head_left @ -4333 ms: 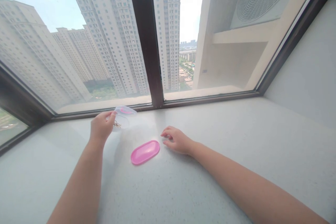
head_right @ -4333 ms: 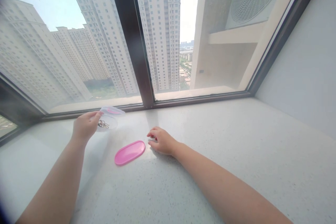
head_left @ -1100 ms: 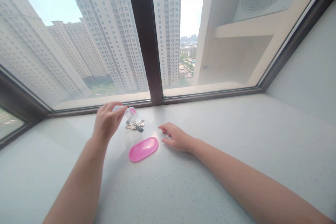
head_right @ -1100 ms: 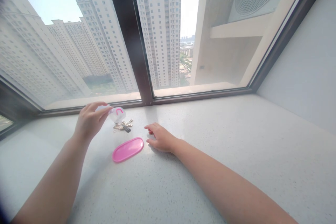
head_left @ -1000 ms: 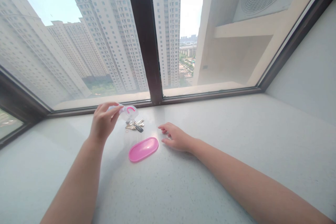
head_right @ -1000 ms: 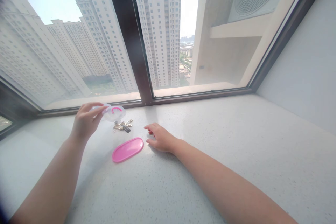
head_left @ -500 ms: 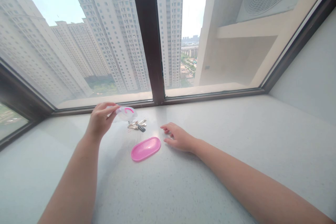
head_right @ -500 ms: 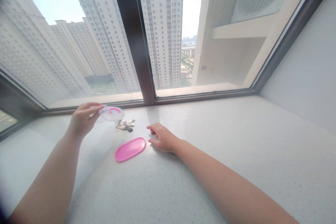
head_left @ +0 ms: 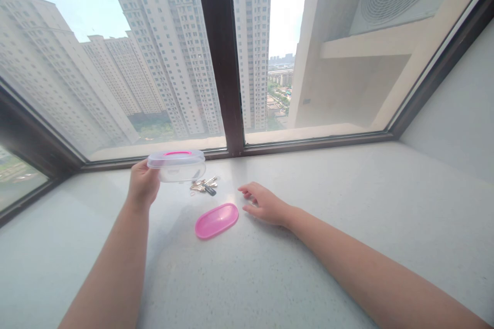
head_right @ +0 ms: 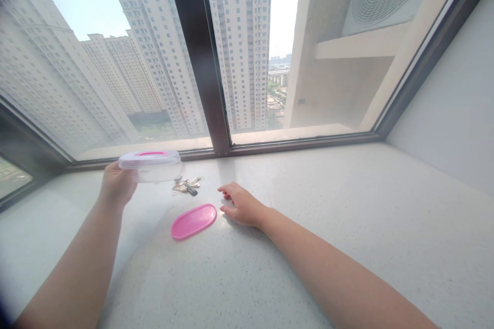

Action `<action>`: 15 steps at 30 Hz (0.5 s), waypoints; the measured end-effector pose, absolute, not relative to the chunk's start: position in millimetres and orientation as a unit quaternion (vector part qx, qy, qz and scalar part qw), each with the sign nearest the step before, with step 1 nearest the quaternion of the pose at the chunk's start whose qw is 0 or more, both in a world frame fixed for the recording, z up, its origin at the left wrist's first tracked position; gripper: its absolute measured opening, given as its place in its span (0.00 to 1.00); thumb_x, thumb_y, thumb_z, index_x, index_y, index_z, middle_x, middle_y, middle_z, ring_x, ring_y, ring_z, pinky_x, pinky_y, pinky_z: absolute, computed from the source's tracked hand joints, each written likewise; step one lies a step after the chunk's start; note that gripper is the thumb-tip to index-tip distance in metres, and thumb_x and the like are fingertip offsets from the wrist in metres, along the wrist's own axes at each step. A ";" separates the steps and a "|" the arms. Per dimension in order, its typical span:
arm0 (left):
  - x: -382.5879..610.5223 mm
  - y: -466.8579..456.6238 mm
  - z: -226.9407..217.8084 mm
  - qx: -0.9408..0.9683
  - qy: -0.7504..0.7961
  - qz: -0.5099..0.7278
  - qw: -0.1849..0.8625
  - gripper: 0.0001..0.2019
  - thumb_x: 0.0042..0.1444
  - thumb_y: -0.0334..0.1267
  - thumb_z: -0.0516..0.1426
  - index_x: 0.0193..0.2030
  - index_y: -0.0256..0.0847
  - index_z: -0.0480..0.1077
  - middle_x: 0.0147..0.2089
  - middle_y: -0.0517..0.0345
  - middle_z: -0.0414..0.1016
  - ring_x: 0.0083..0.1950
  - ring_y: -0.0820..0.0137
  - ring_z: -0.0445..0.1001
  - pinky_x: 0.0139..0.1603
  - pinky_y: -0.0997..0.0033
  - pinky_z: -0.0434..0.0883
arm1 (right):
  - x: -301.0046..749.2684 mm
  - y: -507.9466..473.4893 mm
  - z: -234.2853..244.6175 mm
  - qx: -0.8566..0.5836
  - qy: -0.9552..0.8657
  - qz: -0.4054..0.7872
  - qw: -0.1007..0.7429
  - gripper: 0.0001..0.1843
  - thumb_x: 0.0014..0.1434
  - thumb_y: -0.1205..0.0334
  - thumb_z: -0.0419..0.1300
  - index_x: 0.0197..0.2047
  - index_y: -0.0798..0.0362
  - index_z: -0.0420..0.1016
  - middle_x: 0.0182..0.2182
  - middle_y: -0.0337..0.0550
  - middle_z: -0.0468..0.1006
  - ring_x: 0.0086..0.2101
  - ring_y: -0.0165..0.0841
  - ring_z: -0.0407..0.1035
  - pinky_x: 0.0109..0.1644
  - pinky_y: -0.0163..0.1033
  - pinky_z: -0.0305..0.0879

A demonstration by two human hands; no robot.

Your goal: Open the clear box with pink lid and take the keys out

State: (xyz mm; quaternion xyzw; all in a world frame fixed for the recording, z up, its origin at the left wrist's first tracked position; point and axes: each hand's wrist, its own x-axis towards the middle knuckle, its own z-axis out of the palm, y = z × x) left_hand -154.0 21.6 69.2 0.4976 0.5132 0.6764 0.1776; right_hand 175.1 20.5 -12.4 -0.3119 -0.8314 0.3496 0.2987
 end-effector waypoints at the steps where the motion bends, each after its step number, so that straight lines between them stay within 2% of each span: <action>1: -152.7 22.6 68.5 0.498 0.511 0.678 0.174 0.13 0.44 0.45 0.63 0.32 0.37 0.76 0.28 0.57 0.77 0.32 0.66 0.74 0.33 0.69 0.72 | 175.0 20.4 -12.6 -0.312 -0.831 0.351 0.298 0.25 0.55 0.65 0.61 0.56 0.54 0.64 0.46 0.50 0.69 0.43 0.34 0.67 0.45 0.41 0.67; 4: -144.8 29.4 63.9 0.495 0.508 0.687 0.161 0.12 0.46 0.43 0.61 0.33 0.36 0.76 0.27 0.59 0.77 0.32 0.69 0.74 0.35 0.71 0.71 | 174.2 20.3 -12.9 -0.314 -0.829 0.352 0.299 0.25 0.54 0.66 0.60 0.56 0.55 0.64 0.46 0.50 0.69 0.43 0.34 0.67 0.45 0.41 0.67; 8: -124.0 50.5 53.9 0.518 0.509 0.660 0.193 0.16 0.50 0.44 0.58 0.38 0.34 0.76 0.34 0.53 0.79 0.38 0.65 0.75 0.42 0.67 0.70 | 173.2 20.9 -12.6 -0.314 -0.827 0.354 0.304 0.24 0.54 0.67 0.60 0.55 0.55 0.65 0.45 0.49 0.69 0.43 0.34 0.67 0.43 0.40 0.67; 10: -111.1 65.0 47.6 0.526 0.518 0.645 0.197 0.15 0.49 0.44 0.58 0.36 0.34 0.77 0.34 0.53 0.80 0.41 0.64 0.75 0.46 0.67 0.69 | 172.8 21.2 -12.1 -0.312 -0.826 0.355 0.307 0.24 0.54 0.67 0.61 0.55 0.54 0.65 0.45 0.49 0.69 0.42 0.34 0.67 0.42 0.40 0.67; 15: -86.6 102.5 26.0 0.546 0.541 0.596 0.230 0.14 0.47 0.45 0.59 0.33 0.35 0.79 0.31 0.53 0.80 0.39 0.61 0.75 0.44 0.65 0.69 | 171.7 21.7 -12.4 -0.308 -0.827 0.353 0.311 0.24 0.53 0.68 0.61 0.54 0.55 0.66 0.44 0.49 0.69 0.42 0.34 0.67 0.41 0.39 0.67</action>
